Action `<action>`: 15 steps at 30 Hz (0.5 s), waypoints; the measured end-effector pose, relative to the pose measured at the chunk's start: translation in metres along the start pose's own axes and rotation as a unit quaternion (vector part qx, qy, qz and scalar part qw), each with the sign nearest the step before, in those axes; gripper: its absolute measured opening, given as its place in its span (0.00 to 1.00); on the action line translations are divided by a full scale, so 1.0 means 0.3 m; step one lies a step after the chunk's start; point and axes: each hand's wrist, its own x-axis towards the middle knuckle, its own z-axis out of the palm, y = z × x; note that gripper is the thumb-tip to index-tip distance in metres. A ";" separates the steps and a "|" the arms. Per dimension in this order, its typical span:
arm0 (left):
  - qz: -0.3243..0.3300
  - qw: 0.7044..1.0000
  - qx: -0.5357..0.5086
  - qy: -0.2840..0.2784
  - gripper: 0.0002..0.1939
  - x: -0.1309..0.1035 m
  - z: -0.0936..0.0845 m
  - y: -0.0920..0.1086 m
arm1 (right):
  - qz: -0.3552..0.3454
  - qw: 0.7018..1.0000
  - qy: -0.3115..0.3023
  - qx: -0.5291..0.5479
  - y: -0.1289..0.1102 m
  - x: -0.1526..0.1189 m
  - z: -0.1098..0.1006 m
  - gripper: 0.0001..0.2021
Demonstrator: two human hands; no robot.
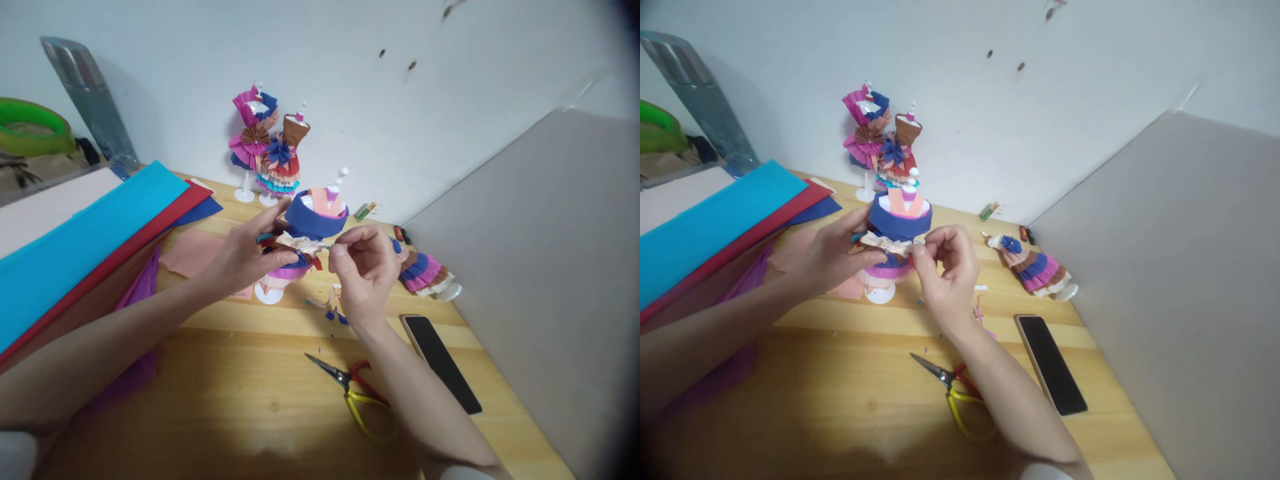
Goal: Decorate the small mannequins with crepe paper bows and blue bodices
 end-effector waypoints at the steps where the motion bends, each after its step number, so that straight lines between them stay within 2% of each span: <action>1: -0.001 1.000 -0.010 -0.001 0.29 -0.001 0.001 -0.005 | 0.001 1.000 0.004 0.002 0.008 -0.002 -0.003 0.07; 4: 0.019 1.000 -0.003 -0.008 0.28 -0.003 -0.002 -0.009 | 0.000 1.000 0.018 0.015 0.033 -0.009 -0.013 0.08; 6: 0.031 0.999 0.014 -0.018 0.26 -0.005 -0.007 -0.003 | -0.005 1.000 0.007 0.022 0.044 -0.012 -0.018 0.11; 10: 0.016 0.999 0.027 -0.030 0.24 -0.006 -0.013 0.002 | 0.005 0.996 -0.086 0.028 0.052 -0.013 -0.018 0.25; 13: 0.003 1.000 0.024 -0.020 0.21 -0.008 -0.008 0.001 | 0.030 0.987 -0.141 0.069 0.061 -0.015 -0.008 0.27; 15: -0.003 1.000 0.018 -0.013 0.24 -0.011 -0.002 0.004 | 0.046 0.981 -0.161 0.100 0.072 -0.019 0.001 0.27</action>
